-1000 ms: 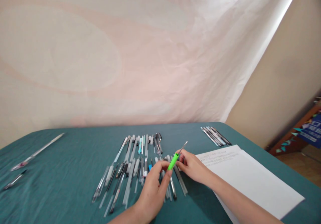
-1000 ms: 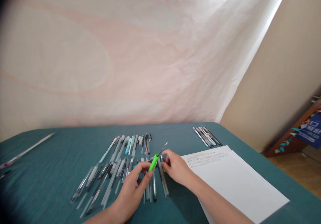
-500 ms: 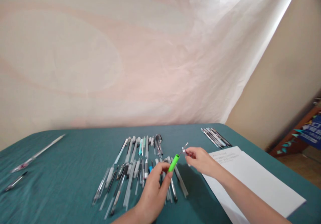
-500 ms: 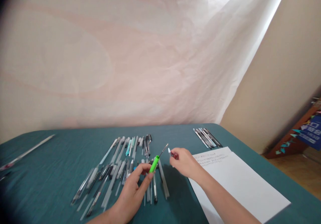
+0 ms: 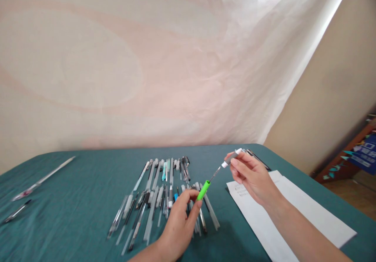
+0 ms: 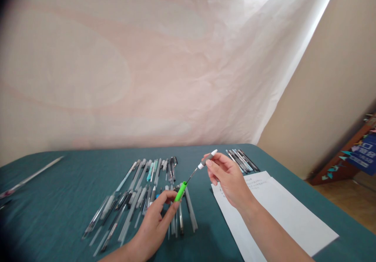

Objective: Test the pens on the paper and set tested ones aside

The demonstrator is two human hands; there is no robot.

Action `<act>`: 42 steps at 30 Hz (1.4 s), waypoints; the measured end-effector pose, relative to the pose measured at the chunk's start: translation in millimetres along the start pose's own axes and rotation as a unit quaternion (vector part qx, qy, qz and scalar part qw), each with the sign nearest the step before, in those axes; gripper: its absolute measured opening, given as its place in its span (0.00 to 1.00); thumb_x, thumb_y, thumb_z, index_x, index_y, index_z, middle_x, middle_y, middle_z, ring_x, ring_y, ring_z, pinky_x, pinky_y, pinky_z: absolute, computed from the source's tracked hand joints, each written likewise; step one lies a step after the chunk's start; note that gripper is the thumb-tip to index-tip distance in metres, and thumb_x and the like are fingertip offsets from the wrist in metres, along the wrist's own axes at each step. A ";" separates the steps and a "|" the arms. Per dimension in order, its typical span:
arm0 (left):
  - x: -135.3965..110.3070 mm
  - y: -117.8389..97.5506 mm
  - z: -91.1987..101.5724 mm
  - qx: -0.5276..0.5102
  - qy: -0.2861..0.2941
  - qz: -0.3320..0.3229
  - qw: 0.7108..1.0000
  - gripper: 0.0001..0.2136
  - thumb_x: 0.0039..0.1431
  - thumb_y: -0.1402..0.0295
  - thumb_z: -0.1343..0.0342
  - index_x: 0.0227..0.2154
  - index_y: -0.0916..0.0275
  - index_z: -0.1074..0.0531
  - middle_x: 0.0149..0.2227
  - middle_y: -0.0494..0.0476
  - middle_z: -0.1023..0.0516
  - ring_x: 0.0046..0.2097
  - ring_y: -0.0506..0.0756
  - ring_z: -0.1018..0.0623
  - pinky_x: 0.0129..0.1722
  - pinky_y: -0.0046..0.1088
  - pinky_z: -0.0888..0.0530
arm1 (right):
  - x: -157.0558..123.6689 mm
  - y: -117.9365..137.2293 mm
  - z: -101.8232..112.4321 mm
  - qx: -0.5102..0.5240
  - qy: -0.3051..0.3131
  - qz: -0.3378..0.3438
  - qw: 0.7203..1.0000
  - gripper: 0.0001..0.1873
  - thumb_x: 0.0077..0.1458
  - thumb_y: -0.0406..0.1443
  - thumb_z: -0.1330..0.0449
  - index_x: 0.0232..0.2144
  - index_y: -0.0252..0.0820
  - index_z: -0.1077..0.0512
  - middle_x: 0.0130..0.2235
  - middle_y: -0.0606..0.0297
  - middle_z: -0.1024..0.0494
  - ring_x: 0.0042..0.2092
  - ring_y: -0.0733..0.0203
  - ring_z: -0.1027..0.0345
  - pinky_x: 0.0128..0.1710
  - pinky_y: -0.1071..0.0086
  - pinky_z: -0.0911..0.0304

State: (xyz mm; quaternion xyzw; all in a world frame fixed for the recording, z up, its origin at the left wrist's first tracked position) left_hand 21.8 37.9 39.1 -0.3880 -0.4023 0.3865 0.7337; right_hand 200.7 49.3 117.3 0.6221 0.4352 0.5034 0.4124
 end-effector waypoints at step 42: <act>1.2 -6.5 4.5 -0.024 -0.020 -0.029 0.999 0.07 0.61 0.68 0.54 0.37 0.61 0.31 0.34 0.53 0.27 0.37 0.53 0.29 0.38 0.27 0.34 | -10.0 -41.6 -33.1 -0.132 0.100 -0.054 0.985 0.15 0.54 0.43 0.43 0.41 0.41 0.31 0.25 0.71 0.34 0.20 0.73 0.46 0.17 0.77 0.48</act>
Point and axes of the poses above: each hand's wrist, its own x-axis towards the middle knuckle, its own z-axis out of the back of the hand, y = z × x, the point moved 10 cm from there along x, towards the middle knuckle
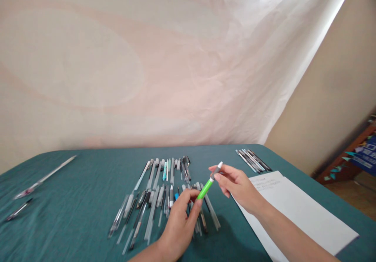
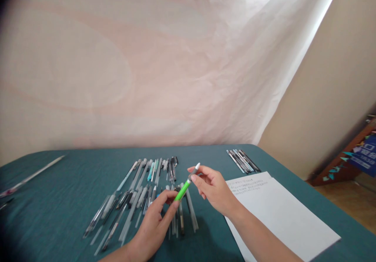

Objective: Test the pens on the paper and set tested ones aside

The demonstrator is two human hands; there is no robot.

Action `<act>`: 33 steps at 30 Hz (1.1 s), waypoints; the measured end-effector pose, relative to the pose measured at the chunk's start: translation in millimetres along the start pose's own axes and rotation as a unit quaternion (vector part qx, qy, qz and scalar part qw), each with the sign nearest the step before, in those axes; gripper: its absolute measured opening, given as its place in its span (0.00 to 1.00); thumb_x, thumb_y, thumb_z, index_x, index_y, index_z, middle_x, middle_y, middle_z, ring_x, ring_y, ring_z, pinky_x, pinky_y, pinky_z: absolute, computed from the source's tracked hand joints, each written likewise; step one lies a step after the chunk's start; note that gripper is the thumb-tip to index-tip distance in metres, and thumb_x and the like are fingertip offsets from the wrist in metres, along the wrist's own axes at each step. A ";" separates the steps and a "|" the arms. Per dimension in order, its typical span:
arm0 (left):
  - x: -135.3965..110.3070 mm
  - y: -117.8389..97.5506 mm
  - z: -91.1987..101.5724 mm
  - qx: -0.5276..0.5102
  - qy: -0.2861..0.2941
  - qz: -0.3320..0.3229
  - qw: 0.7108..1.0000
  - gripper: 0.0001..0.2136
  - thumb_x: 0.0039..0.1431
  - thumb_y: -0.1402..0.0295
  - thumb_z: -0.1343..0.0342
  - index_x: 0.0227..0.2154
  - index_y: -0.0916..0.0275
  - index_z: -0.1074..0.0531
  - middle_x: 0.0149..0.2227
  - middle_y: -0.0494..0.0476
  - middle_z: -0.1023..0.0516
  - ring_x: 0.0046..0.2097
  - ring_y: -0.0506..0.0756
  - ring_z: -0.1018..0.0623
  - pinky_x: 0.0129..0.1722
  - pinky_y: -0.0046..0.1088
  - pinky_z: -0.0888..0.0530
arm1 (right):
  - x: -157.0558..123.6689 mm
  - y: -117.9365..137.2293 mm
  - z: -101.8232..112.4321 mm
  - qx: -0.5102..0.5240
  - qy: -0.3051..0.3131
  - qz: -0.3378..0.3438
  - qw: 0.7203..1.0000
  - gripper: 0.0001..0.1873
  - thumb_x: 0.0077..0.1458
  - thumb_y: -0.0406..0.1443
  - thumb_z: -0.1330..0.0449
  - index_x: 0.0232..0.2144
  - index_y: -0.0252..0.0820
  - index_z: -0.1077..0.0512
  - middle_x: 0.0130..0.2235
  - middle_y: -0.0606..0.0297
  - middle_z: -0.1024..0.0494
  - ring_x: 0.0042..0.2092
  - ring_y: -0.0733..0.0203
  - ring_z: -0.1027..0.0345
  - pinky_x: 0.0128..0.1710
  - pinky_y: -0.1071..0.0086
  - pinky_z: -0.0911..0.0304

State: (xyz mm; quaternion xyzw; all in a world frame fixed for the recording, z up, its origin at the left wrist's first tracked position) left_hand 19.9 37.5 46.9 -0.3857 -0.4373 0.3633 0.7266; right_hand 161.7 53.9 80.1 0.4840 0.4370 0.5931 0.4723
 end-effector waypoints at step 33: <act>2.1 10.8 2.9 -0.008 -0.011 0.023 1.000 0.10 0.61 0.65 0.55 0.39 0.60 0.30 0.33 0.54 0.26 0.36 0.55 0.28 0.37 0.29 0.32 | 5.5 -15.9 1.6 0.030 -0.021 -0.014 0.999 0.17 0.51 0.47 0.42 0.34 0.38 0.32 0.20 0.71 0.33 0.18 0.71 0.46 0.16 0.76 0.50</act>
Point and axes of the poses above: each hand's wrist, its own x-axis towards the middle knuckle, its own z-axis out of the back of the hand, y = z × x, the point moved 10 cm from there along x, towards the middle knuckle
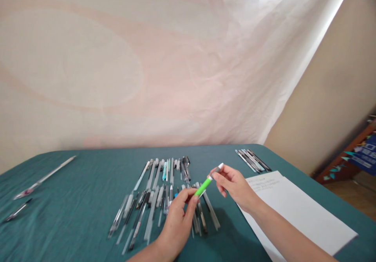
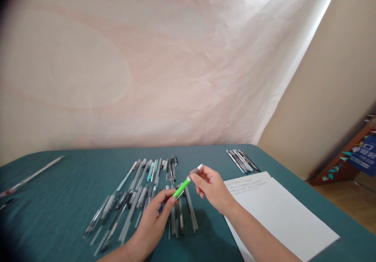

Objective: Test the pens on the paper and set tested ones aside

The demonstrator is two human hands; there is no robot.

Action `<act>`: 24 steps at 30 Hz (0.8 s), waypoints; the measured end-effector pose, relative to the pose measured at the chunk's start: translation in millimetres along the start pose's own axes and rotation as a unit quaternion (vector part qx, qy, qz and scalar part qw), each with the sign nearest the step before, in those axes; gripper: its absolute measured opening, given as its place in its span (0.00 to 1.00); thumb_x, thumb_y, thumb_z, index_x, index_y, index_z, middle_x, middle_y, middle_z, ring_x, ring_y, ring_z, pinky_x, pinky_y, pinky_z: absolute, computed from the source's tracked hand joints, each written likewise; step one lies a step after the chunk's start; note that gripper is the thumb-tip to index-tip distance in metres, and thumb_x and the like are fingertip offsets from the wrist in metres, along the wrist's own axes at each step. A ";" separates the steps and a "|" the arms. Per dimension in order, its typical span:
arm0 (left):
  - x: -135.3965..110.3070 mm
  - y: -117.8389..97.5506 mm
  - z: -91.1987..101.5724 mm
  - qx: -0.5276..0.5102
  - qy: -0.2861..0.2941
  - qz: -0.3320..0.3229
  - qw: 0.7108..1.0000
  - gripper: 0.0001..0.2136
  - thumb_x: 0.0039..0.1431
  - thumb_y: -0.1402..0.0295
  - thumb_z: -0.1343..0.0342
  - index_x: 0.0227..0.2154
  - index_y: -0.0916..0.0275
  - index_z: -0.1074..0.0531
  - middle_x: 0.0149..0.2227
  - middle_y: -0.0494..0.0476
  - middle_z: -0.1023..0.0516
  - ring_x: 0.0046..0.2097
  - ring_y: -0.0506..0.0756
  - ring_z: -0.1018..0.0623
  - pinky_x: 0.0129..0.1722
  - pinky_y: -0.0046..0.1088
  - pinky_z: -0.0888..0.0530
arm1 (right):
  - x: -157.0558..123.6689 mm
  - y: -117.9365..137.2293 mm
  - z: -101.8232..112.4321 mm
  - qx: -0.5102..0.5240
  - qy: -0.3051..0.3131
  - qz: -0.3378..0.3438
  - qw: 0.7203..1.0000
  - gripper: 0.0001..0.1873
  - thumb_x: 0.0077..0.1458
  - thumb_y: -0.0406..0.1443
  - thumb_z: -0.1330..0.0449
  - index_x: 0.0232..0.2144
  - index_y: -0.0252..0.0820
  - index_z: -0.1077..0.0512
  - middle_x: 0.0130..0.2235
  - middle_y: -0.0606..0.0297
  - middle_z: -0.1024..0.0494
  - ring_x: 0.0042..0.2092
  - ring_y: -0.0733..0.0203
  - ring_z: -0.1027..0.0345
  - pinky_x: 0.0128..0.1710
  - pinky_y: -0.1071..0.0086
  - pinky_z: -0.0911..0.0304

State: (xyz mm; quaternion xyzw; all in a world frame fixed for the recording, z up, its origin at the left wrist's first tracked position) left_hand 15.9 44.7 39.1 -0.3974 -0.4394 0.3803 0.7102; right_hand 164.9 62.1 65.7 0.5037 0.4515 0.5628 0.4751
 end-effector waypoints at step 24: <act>1.2 -4.3 -2.3 0.012 0.007 -0.025 1.000 0.09 0.61 0.68 0.54 0.39 0.60 0.30 0.33 0.52 0.26 0.36 0.54 0.28 0.37 0.26 0.34 | -0.2 -16.6 -2.6 0.039 -0.017 -0.012 0.999 0.16 0.49 0.45 0.40 0.30 0.37 0.32 0.25 0.67 0.27 0.19 0.73 0.44 0.16 0.77 0.47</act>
Point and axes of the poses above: each hand's wrist, its own x-axis towards the middle knuckle, its own z-axis out of the back of the hand, y = z × x, the point moved 10 cm from there along x, towards the middle knuckle
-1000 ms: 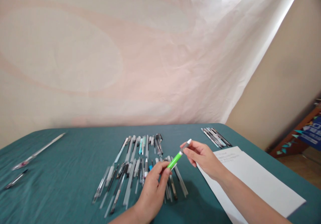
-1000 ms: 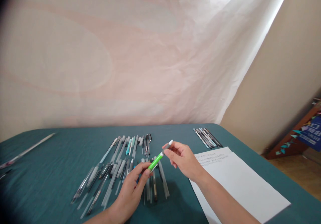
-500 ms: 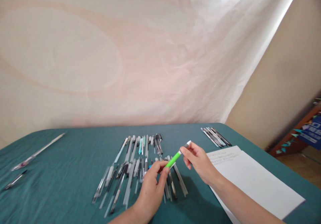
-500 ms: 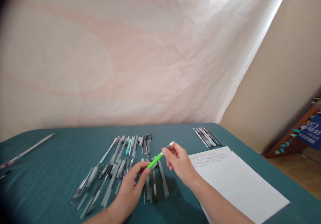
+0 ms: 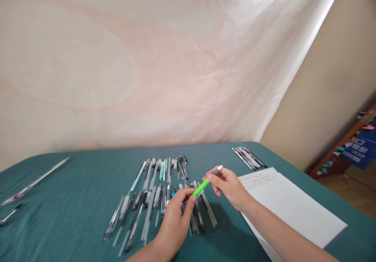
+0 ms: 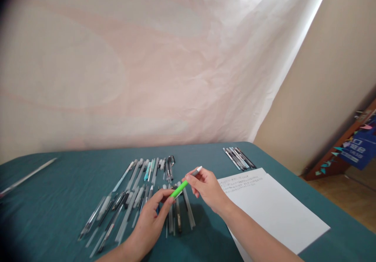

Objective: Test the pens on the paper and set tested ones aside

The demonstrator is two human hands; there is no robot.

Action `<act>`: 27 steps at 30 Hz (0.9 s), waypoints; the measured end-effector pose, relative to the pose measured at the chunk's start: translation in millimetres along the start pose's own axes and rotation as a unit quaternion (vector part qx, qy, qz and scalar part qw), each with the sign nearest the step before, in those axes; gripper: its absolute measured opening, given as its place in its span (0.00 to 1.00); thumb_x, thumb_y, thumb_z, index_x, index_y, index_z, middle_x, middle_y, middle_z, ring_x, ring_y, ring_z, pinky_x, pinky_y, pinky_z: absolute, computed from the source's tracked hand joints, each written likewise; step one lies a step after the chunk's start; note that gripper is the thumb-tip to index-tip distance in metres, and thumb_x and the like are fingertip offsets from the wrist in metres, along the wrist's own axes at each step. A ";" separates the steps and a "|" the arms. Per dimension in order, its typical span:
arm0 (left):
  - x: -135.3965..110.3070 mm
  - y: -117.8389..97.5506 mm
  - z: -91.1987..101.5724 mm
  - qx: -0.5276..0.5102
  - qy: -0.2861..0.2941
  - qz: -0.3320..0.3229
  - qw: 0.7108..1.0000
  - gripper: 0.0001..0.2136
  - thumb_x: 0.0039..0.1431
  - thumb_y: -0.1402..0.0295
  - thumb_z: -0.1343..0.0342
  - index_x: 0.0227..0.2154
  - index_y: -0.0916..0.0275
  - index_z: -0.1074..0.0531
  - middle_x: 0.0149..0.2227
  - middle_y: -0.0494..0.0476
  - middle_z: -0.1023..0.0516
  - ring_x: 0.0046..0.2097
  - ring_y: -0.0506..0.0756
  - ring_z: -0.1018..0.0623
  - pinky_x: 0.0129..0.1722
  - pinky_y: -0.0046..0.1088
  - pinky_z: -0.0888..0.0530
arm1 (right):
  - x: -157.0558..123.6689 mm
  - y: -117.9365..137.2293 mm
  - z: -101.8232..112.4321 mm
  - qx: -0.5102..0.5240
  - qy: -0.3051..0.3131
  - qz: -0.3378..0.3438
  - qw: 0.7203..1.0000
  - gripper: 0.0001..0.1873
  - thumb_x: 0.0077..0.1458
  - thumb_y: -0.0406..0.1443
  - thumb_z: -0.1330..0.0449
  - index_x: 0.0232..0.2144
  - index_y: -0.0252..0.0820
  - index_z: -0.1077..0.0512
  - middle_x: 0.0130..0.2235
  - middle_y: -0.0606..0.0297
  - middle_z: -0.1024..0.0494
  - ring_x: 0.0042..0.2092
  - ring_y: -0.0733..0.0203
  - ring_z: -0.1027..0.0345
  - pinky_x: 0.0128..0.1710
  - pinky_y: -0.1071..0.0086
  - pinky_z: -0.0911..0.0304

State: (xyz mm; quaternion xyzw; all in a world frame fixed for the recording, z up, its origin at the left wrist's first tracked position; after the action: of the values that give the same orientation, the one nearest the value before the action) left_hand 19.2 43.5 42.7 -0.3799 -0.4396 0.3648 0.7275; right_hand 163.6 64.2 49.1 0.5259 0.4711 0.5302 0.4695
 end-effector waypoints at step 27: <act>2.2 7.2 2.9 -0.006 -0.012 0.012 1.000 0.10 0.60 0.67 0.53 0.41 0.60 0.30 0.35 0.53 0.26 0.38 0.54 0.28 0.39 0.28 0.33 | -1.4 -5.2 -5.7 0.114 0.063 -0.002 0.991 0.14 0.54 0.42 0.43 0.42 0.42 0.33 0.31 0.66 0.28 0.22 0.72 0.40 0.19 0.76 0.45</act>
State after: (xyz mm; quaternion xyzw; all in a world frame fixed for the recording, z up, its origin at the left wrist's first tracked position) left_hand 16.0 49.3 38.2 -0.3852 -0.4454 0.3754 0.7157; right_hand 157.9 63.4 43.7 0.5404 0.5584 0.5041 0.3769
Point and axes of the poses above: each hand's wrist, its own x-axis towards the middle knuckle, its own z-axis out of the back of the hand, y = z × x, the point moved 10 cm from there along x, towards the middle knuckle
